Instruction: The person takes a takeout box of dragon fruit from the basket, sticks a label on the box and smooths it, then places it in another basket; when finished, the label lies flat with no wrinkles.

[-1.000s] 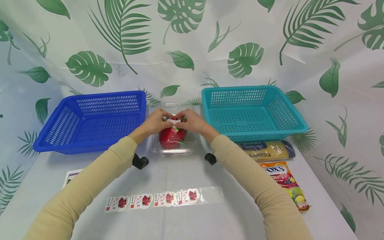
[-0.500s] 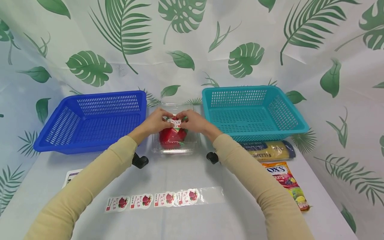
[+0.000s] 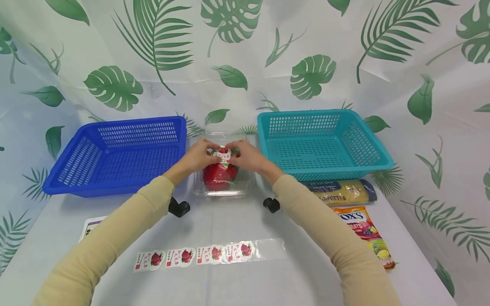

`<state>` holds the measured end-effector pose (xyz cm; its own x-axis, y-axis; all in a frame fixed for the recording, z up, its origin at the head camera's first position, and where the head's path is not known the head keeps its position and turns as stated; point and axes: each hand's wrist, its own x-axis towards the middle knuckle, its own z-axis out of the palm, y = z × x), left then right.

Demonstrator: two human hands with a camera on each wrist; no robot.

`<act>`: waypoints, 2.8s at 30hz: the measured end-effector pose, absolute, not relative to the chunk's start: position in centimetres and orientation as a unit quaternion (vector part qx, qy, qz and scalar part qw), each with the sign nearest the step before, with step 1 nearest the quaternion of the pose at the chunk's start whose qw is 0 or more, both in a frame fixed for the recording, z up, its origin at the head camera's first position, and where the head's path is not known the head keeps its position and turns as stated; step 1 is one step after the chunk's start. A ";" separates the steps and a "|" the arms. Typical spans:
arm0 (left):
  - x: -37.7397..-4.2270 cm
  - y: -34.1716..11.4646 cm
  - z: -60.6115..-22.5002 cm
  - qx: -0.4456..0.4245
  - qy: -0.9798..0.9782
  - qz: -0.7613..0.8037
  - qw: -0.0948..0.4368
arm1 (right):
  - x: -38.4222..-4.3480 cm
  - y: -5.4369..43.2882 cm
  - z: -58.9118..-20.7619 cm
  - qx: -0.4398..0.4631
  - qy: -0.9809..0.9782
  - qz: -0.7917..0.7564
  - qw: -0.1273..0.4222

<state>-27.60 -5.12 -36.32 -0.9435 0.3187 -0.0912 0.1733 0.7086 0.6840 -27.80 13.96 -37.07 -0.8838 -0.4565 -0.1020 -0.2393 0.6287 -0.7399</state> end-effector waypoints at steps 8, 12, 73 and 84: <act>-26.8 -5.6 -35.8 0.131 0.929 0.344 0.041 | -26.5 15.0 -37.1 -0.160 0.892 -0.415 0.082; -26.0 -6.0 -35.4 0.110 0.949 0.296 0.006 | -25.6 15.8 -36.9 -0.146 0.910 -0.386 0.021; -19.6 -6.0 -41.4 -0.003 0.846 0.532 0.021 | -21.1 17.5 -40.9 -0.063 0.860 -0.481 0.158; -19.3 -5.7 -41.8 -0.024 0.817 0.577 0.010 | -20.9 17.5 -41.2 -0.069 0.860 -0.479 0.162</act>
